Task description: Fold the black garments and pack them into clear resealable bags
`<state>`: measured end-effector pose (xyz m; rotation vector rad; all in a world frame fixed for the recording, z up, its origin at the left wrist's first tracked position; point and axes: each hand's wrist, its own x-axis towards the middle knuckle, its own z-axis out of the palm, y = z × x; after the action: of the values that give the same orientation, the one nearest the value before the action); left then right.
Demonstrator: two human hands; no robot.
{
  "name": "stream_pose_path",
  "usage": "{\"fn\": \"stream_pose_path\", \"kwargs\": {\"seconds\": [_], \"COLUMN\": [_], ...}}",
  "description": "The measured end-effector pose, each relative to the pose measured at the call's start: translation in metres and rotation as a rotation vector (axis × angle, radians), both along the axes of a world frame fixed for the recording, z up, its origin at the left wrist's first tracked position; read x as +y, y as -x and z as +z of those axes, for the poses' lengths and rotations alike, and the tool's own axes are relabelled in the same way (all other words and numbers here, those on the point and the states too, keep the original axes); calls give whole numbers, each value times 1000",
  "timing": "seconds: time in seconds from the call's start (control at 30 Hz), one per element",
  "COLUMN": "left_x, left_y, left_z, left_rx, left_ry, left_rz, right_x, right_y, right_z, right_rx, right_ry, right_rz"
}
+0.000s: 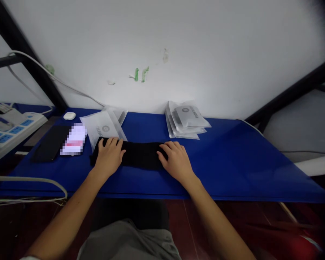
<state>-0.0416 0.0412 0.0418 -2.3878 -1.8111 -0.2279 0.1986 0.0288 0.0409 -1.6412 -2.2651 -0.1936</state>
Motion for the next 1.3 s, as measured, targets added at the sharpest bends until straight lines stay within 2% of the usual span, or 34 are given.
{"fn": "stream_pose_path", "kwargs": {"seconds": [0.07,0.27,0.5,0.73,1.0,1.17,1.23,1.3], "left_x": [5,14,14,8,4,8,1,-16], "left_y": [3,10,9,7,9,2,1,3], "left_z": [4,12,14,15,12,16,24,35], "left_rx": [17,27,-32,-23,-44,-98,-134,-178], "left_ry": [26,110,102,14,0,-152,-259,-361], "left_rz": [-10,-18,8,9,31,127,162,166], "right_x": [8,24,26,26,23,28,19,0], "right_y": [-4,-12,-12,-15,-20,-17,-17,-20], "right_z": [2,9,15,15,17,23,34,50], "right_rx": [-35,-166,-167,-190,-174,-111,-18,101], "right_ry": [9,183,167,94,142,0,-87,-114], "right_rz": [-12,-22,0,11,9,-55,-53,15]}}
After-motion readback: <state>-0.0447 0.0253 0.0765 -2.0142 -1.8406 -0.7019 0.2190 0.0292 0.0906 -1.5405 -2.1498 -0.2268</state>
